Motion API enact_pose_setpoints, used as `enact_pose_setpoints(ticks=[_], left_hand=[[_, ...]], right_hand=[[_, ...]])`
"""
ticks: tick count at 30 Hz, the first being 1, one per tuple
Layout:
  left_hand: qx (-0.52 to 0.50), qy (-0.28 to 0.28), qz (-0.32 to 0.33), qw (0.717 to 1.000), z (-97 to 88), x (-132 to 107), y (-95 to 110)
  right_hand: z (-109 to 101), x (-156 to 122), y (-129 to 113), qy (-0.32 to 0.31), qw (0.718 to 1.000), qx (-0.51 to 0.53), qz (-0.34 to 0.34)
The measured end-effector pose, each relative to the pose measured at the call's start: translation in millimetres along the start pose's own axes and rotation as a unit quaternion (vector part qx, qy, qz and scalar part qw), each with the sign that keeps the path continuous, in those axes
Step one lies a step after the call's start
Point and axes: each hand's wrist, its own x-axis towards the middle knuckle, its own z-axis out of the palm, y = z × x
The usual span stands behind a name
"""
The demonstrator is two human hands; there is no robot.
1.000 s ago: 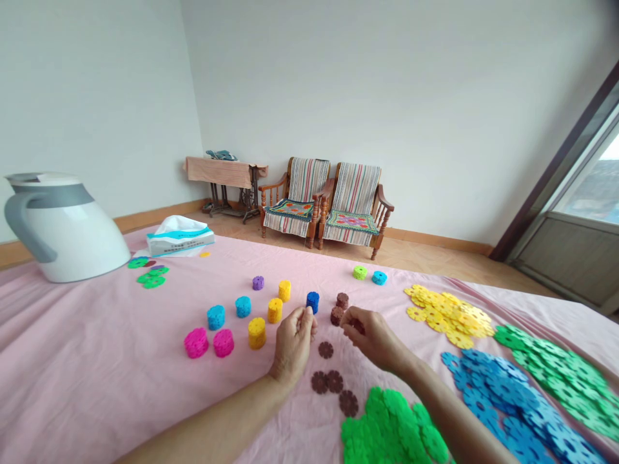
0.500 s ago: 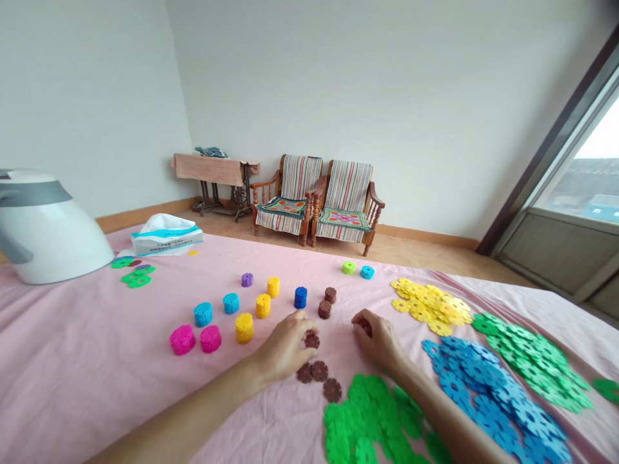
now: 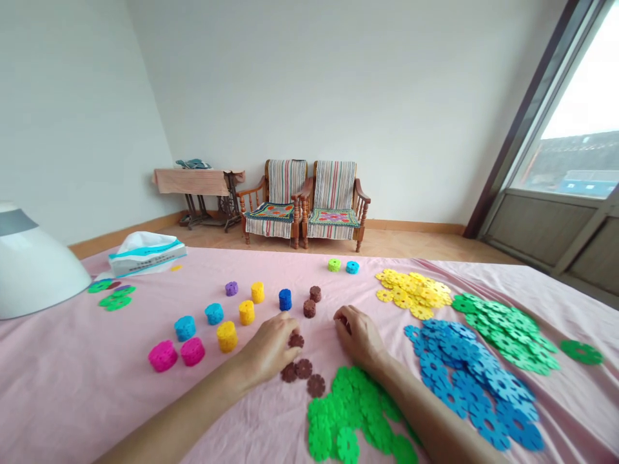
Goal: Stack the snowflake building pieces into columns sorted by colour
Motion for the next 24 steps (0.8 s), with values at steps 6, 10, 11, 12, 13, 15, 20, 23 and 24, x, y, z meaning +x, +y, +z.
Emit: enact_pose_setpoints(ticks=[6,10,11,12,13,15,20,23,24], left_hand=[[0.032,0.012,0.011,0.999,-4.2,7.6,7.4],[0.043,0.062,0.041,0.996,-20.1,27.1,10.4],[0.057,0.075,0.051,0.994,-24.1,33.8,10.8],[0.063,0.075,0.057,0.994,-27.1,40.8,11.0],[0.067,0.071,0.062,0.993,-29.0,47.7,11.1],[0.077,0.055,0.066,0.993,-29.2,60.3,10.8],[0.105,0.024,0.058,0.992,-20.2,77.8,9.1],[0.119,0.016,0.049,0.992,-18.6,80.7,8.2],[0.123,0.014,0.047,0.991,-19.0,81.3,7.9]], right_hand=[[-2.1,-0.2,-2.8,-0.008,1.000,-0.004,0.011],[-2.5,0.4,-3.5,-0.010,1.000,-0.005,0.014],[-2.5,0.7,-3.5,-0.010,1.000,-0.005,0.014],[-2.6,1.0,-3.5,-0.011,1.000,-0.006,0.014],[-2.6,1.4,-3.5,-0.011,1.000,-0.006,0.014],[-2.6,1.9,-3.4,-0.012,1.000,-0.006,0.014],[-2.3,2.1,-2.6,-0.014,1.000,-0.006,0.015],[-1.8,1.9,-1.9,-0.015,1.000,-0.006,0.017],[-1.7,1.9,-1.8,-0.016,1.000,-0.005,0.017]])
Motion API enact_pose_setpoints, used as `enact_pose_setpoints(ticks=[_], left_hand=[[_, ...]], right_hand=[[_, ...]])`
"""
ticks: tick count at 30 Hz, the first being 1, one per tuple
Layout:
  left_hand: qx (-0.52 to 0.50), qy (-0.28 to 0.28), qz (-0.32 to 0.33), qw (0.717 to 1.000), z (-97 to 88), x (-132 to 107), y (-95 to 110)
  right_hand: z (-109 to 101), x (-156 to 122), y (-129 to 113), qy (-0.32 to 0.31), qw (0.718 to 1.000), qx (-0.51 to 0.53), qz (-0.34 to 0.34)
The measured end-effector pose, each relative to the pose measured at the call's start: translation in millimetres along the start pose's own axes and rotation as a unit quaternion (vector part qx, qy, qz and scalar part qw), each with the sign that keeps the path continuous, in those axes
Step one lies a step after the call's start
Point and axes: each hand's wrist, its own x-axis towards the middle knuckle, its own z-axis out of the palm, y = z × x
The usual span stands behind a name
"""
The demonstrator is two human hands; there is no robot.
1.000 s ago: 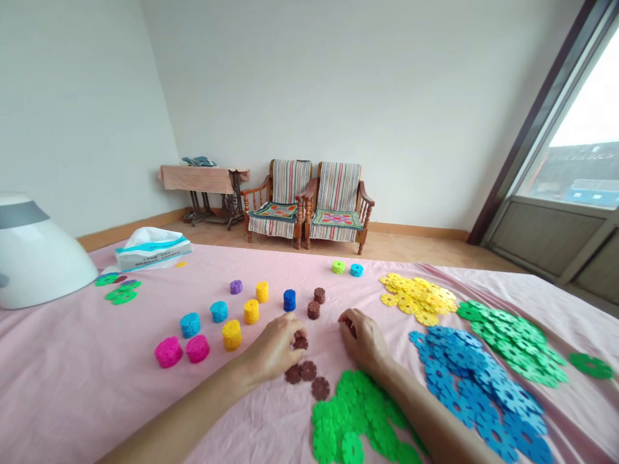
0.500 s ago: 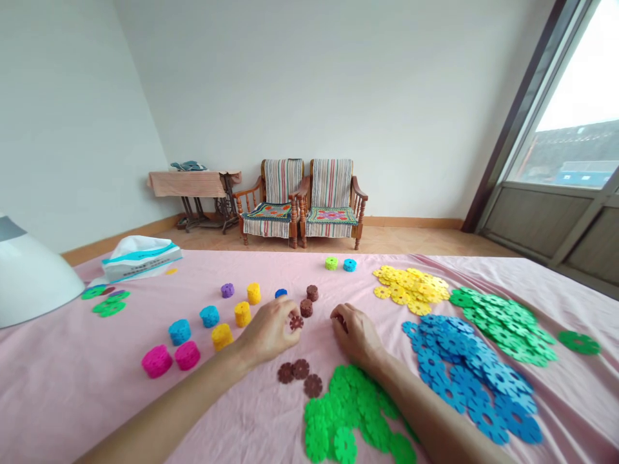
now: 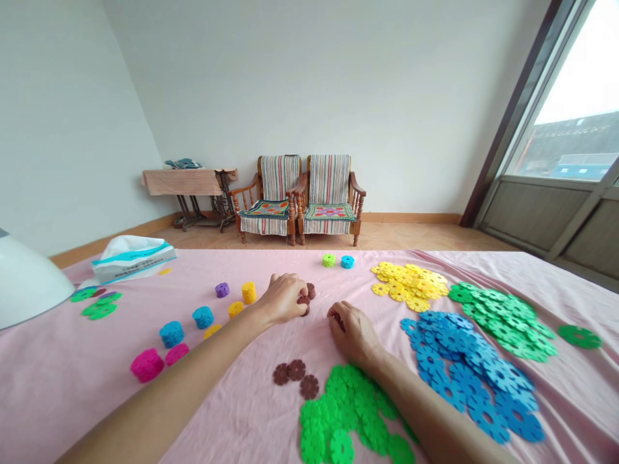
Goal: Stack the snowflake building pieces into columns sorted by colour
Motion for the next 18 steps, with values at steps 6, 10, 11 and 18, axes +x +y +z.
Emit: enact_pose_setpoints(ticks=[6,10,11,18], left_hand=[[0.011,-0.016,-0.007,1.000,-2.0,2.0,-1.3],[0.013,-0.021,-0.014,1.000,-1.2,2.4,-1.9],[0.013,-0.022,-0.015,1.000,-0.9,2.3,-2.3],[0.008,-0.024,-0.017,1.000,-0.2,0.7,-3.9]], right_hand=[[-0.5,0.6,-1.0,0.000,1.000,-0.005,0.003],[-0.8,0.5,-1.1,-0.002,1.000,-0.012,0.003],[-0.7,0.4,-0.9,-0.001,1.000,-0.013,0.002],[-0.8,-0.1,-0.7,0.002,1.000,-0.008,0.000]])
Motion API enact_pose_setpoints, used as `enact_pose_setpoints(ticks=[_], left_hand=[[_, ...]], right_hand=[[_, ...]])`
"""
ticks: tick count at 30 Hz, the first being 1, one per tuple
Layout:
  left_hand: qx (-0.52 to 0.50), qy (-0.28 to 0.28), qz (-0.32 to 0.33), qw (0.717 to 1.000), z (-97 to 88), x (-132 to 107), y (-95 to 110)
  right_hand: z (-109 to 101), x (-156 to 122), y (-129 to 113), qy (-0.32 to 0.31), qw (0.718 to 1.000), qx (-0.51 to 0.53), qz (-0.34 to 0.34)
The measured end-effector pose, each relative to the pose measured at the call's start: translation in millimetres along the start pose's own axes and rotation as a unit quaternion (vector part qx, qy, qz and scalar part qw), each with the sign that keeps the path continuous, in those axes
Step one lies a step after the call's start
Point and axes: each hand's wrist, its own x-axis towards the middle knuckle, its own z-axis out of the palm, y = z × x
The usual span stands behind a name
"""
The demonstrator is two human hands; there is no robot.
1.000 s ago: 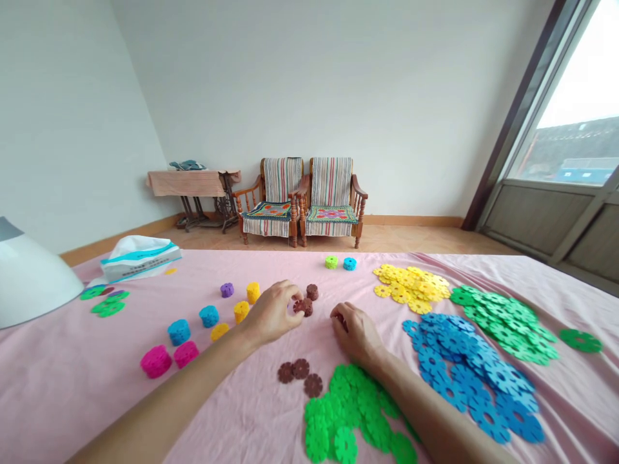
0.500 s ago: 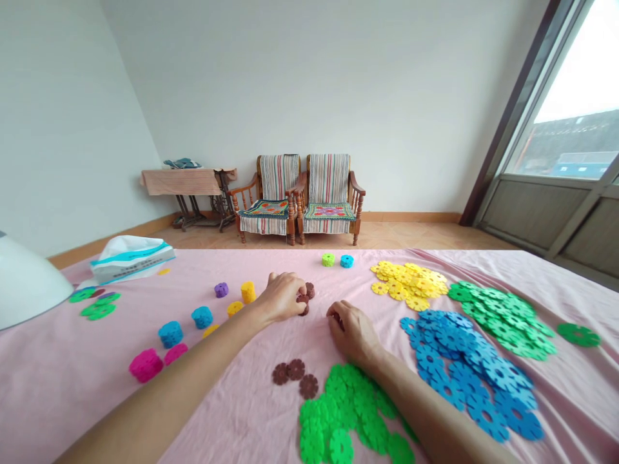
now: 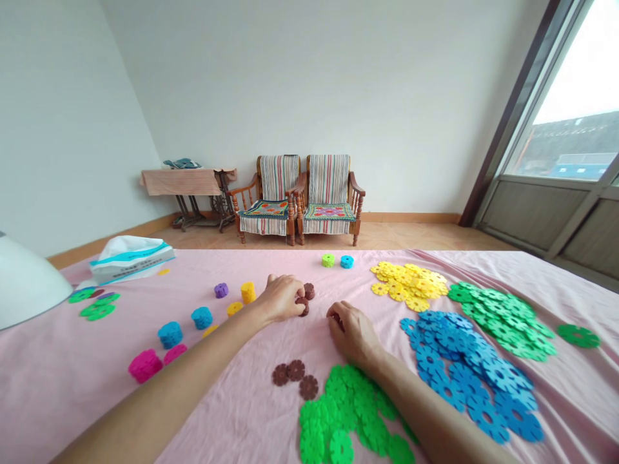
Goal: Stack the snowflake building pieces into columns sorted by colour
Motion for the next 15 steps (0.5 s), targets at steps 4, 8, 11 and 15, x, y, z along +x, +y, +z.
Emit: enact_pose_setpoints(ticks=[4,8,11,15], left_hand=[[-0.004,0.003,0.004,1.000,0.5,0.4,1.0],[-0.011,0.000,0.008,1.000,1.7,1.5,1.9],[-0.019,0.003,0.011,1.000,0.8,2.0,2.7],[-0.042,0.023,0.021,0.999,-7.9,-3.9,6.7]], right_hand=[[-0.3,0.2,-0.4,0.000,1.000,0.007,-0.001],[0.1,0.6,-0.7,0.002,1.000,0.009,0.001],[-0.3,0.8,-1.0,0.001,1.000,0.007,0.001],[-1.1,1.0,-1.1,-0.004,1.000,0.011,0.001]])
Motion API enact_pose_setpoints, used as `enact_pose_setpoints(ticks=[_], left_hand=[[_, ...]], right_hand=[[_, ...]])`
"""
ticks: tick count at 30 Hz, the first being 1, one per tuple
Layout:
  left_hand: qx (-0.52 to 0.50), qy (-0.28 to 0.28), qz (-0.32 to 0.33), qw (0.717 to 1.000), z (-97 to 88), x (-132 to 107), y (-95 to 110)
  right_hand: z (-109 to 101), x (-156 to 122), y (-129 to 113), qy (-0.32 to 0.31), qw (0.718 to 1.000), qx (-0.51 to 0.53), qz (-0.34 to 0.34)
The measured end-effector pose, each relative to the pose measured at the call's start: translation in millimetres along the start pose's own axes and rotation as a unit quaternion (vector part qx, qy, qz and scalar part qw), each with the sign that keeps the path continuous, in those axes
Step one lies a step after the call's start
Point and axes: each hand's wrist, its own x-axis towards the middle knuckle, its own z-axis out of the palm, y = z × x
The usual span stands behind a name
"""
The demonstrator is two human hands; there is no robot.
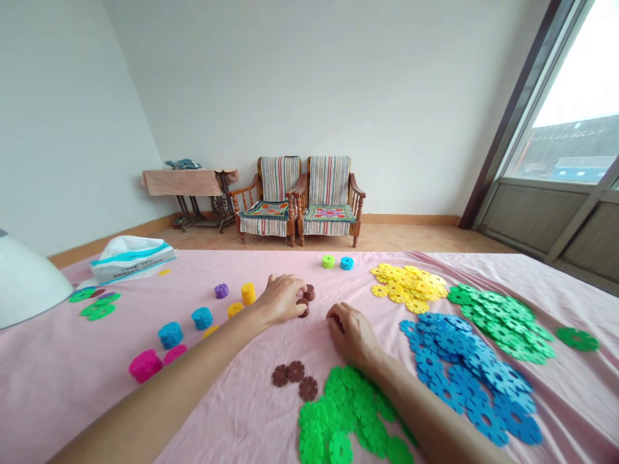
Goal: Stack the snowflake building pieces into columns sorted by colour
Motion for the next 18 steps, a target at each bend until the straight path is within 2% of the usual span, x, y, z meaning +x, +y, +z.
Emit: enact_pose_setpoints(ticks=[4,5,8,12,18], left_hand=[[-0.040,-0.012,0.032,0.999,-12.0,-25.1,7.9],[-0.056,-0.032,0.043,0.997,-14.0,-34.6,9.2],[-0.141,-0.144,0.064,0.977,-16.3,-65.3,10.2],[-0.134,-0.142,0.026,0.980,-11.1,-94.4,7.2],[-0.165,-0.131,-0.024,0.977,-2.9,-101.2,10.0]], right_hand=[[0.4,0.0,0.3,0.003,1.000,-0.004,-0.001],[0.5,0.0,0.4,0.004,1.000,-0.006,-0.001],[0.6,-0.4,0.4,0.004,1.000,-0.008,-0.003],[-0.4,-1.1,0.0,0.001,1.000,-0.004,-0.006],[-1.4,-2.0,-1.0,0.001,1.000,0.000,-0.004]])
